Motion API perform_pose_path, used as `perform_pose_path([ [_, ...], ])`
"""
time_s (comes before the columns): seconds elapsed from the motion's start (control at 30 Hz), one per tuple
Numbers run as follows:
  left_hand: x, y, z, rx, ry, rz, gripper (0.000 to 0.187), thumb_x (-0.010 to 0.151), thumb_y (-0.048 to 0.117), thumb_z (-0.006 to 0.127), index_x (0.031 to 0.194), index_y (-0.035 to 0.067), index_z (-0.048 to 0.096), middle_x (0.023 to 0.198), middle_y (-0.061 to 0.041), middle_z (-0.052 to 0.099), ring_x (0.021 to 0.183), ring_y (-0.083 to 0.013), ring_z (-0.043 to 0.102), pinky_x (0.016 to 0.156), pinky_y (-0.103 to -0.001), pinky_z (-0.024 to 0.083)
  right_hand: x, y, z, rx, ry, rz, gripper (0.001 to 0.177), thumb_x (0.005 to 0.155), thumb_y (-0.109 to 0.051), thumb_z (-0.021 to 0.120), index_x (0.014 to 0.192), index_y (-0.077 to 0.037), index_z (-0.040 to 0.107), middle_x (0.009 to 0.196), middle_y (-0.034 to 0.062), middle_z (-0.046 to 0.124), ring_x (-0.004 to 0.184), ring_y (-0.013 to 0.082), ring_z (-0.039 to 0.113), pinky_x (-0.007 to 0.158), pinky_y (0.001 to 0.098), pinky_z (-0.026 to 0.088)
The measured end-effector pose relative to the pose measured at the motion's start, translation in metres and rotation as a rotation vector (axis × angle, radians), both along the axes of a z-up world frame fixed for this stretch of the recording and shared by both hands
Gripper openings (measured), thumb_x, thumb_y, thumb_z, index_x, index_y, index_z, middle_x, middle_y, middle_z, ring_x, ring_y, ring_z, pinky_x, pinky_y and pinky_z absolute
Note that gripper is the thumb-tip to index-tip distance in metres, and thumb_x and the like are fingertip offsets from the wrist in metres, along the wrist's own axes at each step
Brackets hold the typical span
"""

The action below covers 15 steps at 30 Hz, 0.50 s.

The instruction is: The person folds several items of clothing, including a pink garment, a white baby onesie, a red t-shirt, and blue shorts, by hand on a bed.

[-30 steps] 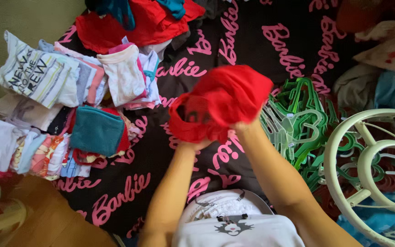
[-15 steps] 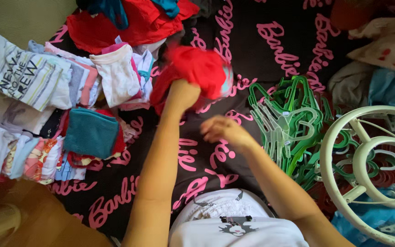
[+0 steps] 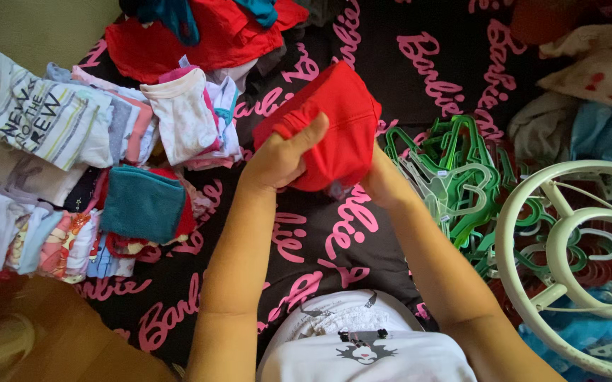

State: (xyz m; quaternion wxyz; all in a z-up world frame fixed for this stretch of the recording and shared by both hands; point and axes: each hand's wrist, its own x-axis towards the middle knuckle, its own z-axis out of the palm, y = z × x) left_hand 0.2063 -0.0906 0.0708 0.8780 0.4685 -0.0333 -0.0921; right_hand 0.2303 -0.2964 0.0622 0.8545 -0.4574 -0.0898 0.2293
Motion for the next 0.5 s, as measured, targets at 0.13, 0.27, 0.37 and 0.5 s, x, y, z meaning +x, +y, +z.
perform_pose_path([
  [0.13,0.004,0.017,-0.003,0.825,-0.480,0.294,0.041,0.108,0.024,0.061,0.140,-0.002,0.065,0.129,-0.013,0.070,0.110,-0.0165,0.066,0.098,-0.031,0.053,0.033,-0.017,-0.029,-0.462,-0.155,-0.011,0.029,0.103,-0.015,0.068,0.128,0.000,0.065,0.122,0.0061,0.065,0.118,0.0186,0.060,0.108,0.0364,0.046],
  [0.27,0.000,0.029,-0.002,1.062,-0.280,0.126,0.057,0.091,0.048,0.068,0.122,-0.001,0.069,0.108,-0.019,0.077,0.096,-0.0286,0.074,0.087,-0.036,0.055,0.095,-0.054,0.017,0.157,-0.328,-0.079,0.009,0.116,-0.008,0.069,0.110,-0.008,0.062,0.098,-0.0017,0.061,0.092,0.0122,0.058,0.085,0.0282,0.047],
  [0.37,0.000,0.029,-0.024,1.842,-0.057,-0.339,0.083,0.087,0.068,0.071,0.121,-0.008,0.063,0.115,-0.029,0.066,0.107,-0.0393,0.064,0.091,-0.044,0.049,0.119,-0.050,0.077,0.223,-0.593,-0.146,0.010,0.116,-0.007,0.067,0.106,-0.006,0.063,0.094,-0.0046,0.060,0.085,0.0067,0.055,0.077,0.0224,0.044],
  [0.5,0.005,0.025,-0.023,1.737,-0.130,-0.527,0.072,0.097,0.065,0.052,0.113,-0.003,0.071,0.115,-0.025,0.068,0.110,-0.0392,0.064,0.094,-0.049,0.048,0.095,-0.012,0.099,-0.212,-0.783,-0.347,0.031,0.099,-0.007,0.065,0.126,-0.006,0.050,0.116,-0.0067,0.061,0.107,0.0053,0.059,0.094,0.0235,0.052],
])
